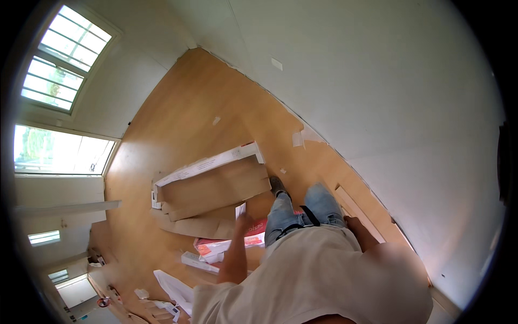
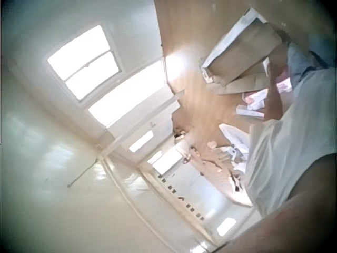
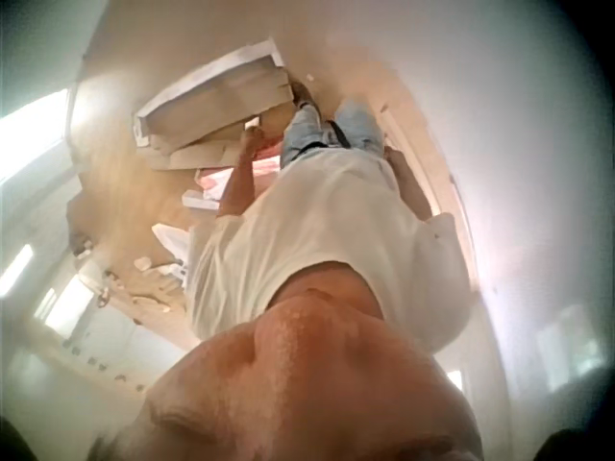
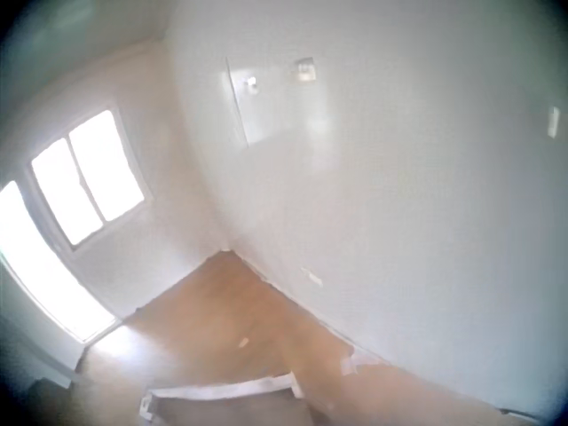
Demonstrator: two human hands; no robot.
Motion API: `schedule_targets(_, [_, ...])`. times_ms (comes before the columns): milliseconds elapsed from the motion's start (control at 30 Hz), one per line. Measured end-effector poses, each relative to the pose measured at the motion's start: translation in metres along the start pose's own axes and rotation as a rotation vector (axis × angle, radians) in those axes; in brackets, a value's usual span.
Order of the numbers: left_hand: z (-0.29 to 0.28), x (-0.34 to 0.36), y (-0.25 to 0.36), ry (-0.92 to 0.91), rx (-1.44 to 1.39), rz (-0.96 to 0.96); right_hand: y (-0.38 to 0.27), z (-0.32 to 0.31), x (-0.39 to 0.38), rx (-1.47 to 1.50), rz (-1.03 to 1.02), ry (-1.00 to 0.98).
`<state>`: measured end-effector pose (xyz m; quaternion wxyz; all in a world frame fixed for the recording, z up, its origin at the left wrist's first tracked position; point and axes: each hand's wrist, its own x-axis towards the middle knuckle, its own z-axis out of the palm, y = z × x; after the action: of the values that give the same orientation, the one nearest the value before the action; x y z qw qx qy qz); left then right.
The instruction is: The person installs wooden baseboards along the walls of a room. They measure the wall space, cut the planks to size using a miter saw, and fit the pieces into place along the floor-wall junction.
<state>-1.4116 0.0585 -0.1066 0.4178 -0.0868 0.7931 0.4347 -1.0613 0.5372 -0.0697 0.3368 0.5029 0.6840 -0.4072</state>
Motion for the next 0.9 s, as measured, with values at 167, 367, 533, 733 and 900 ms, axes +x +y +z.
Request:
schedule_targets(167, [-0.072,0.079,0.121,0.095,-0.146,0.039,-0.118,-0.029,-0.023,0.327,0.116,0.065])
schedule_targets(367, [-0.066,0.101,0.21,0.148,-0.291,0.191,-0.195,-0.071,-0.032,0.126,0.065,0.031])
schedule_targets(533, [-0.037,0.079,0.165,0.066,-0.08,0.106,-0.246,-0.097,-0.014,0.079,0.117,-0.121])
schedule_targets(733, [-0.004,0.009,0.131,-0.002,-0.183,-0.163,-0.209,-0.096,0.132,-0.209,-0.015,0.031])
schedule_targets(900, [-0.005,-0.057,0.106,0.138,-0.38,-0.378,-0.275,-0.109,0.165,-0.062,-0.001,-0.099])
